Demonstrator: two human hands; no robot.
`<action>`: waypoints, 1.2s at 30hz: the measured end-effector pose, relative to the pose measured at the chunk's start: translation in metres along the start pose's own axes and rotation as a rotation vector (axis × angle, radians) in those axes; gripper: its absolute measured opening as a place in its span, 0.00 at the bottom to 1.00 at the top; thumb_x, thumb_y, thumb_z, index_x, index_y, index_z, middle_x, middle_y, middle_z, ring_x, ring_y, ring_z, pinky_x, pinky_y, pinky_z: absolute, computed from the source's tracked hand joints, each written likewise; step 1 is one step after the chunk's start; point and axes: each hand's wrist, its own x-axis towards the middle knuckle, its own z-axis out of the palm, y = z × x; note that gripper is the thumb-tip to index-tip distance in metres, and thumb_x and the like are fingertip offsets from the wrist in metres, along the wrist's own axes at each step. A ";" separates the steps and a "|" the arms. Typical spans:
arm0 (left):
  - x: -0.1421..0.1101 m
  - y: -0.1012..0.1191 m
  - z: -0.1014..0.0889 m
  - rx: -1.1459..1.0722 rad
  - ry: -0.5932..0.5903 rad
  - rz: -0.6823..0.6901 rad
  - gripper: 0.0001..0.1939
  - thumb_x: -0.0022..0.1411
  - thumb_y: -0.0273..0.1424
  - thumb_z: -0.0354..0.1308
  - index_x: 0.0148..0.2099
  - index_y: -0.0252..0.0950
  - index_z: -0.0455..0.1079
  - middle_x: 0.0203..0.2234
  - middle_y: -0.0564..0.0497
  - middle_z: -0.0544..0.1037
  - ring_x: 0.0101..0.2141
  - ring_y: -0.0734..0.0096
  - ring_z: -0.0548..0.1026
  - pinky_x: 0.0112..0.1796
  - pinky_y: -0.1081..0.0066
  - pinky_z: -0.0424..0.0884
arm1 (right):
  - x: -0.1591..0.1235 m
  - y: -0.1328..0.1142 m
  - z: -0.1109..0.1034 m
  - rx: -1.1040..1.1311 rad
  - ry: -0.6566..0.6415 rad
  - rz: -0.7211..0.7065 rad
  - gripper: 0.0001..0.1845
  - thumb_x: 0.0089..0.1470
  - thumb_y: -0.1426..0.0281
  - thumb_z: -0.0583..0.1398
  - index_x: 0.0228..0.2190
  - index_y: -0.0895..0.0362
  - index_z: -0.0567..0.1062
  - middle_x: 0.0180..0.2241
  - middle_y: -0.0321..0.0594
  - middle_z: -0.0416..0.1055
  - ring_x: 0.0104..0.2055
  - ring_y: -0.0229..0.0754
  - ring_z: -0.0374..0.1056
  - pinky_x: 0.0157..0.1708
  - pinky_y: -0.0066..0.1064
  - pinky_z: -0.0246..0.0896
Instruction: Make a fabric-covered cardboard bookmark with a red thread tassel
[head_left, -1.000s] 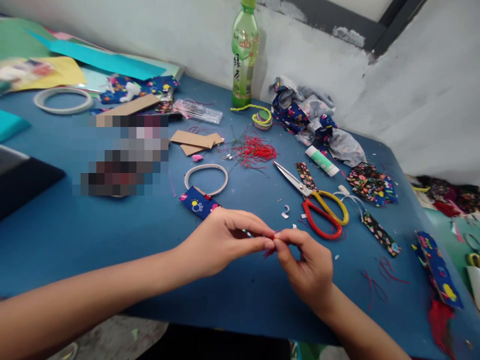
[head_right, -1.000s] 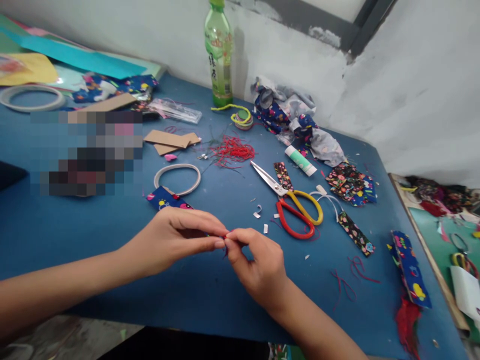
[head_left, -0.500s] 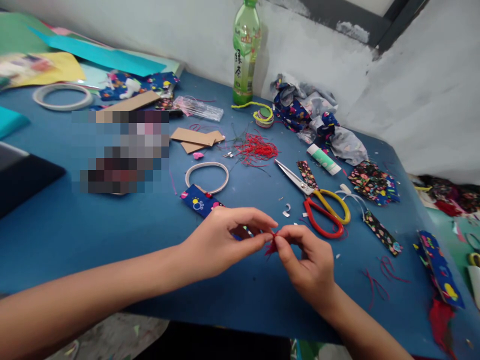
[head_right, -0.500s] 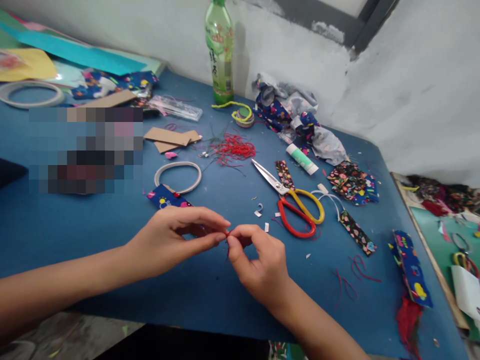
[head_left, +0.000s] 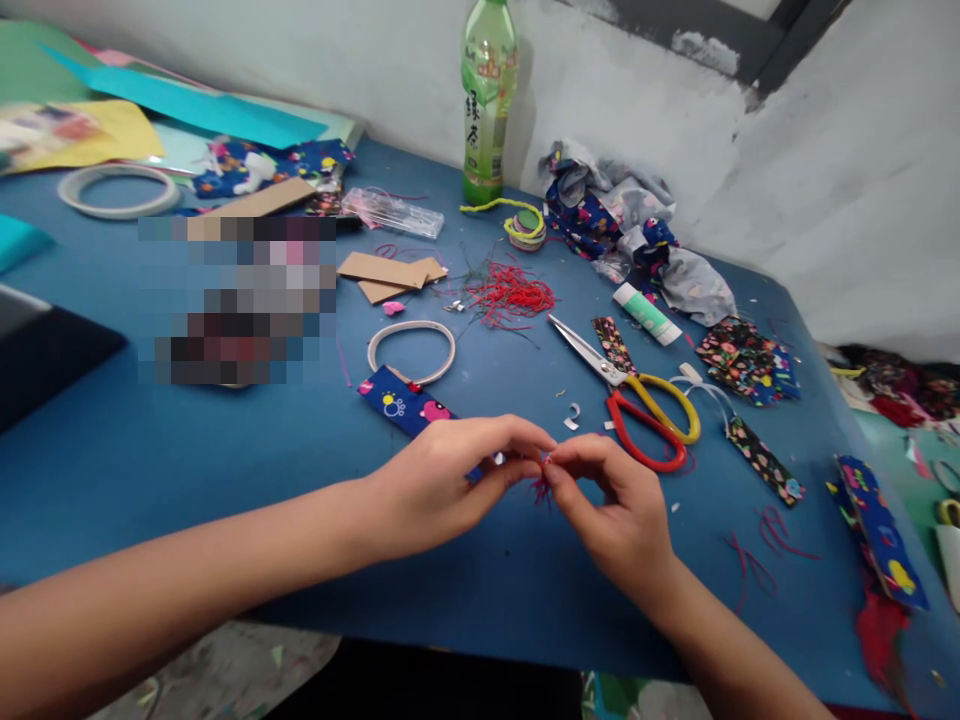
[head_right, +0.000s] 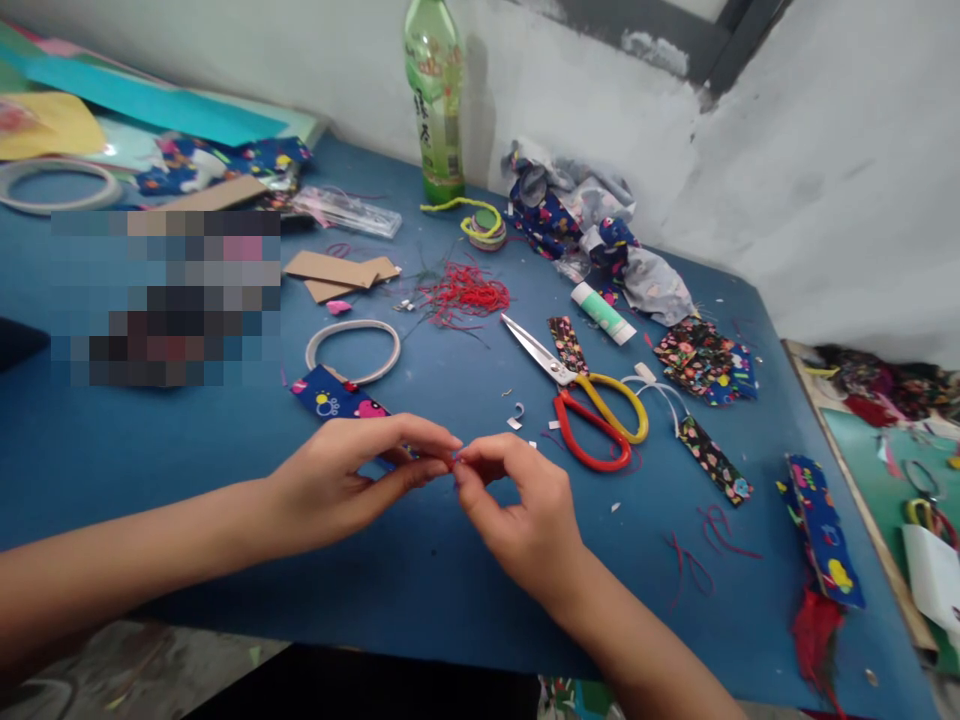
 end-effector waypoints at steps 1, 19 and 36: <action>0.000 0.000 0.000 -0.007 -0.003 -0.002 0.10 0.64 0.22 0.53 0.46 0.36 0.69 0.36 0.52 0.80 0.33 0.77 0.78 0.34 0.82 0.73 | 0.001 0.001 -0.001 -0.046 0.001 -0.075 0.05 0.55 0.76 0.60 0.33 0.55 0.74 0.29 0.36 0.75 0.30 0.35 0.72 0.32 0.26 0.71; -0.001 -0.001 -0.002 0.023 -0.055 -0.012 0.10 0.65 0.22 0.53 0.48 0.35 0.66 0.34 0.54 0.79 0.33 0.79 0.78 0.35 0.82 0.73 | 0.001 0.004 -0.013 -0.539 -0.095 -0.544 0.05 0.57 0.79 0.59 0.38 0.62 0.72 0.32 0.44 0.77 0.34 0.39 0.74 0.37 0.27 0.70; 0.000 0.000 -0.005 0.048 -0.141 -0.033 0.11 0.65 0.22 0.53 0.49 0.36 0.67 0.36 0.56 0.79 0.34 0.82 0.77 0.36 0.85 0.71 | 0.002 -0.001 -0.009 -0.300 -0.128 -0.276 0.05 0.55 0.78 0.56 0.30 0.57 0.72 0.26 0.36 0.75 0.27 0.34 0.71 0.30 0.22 0.68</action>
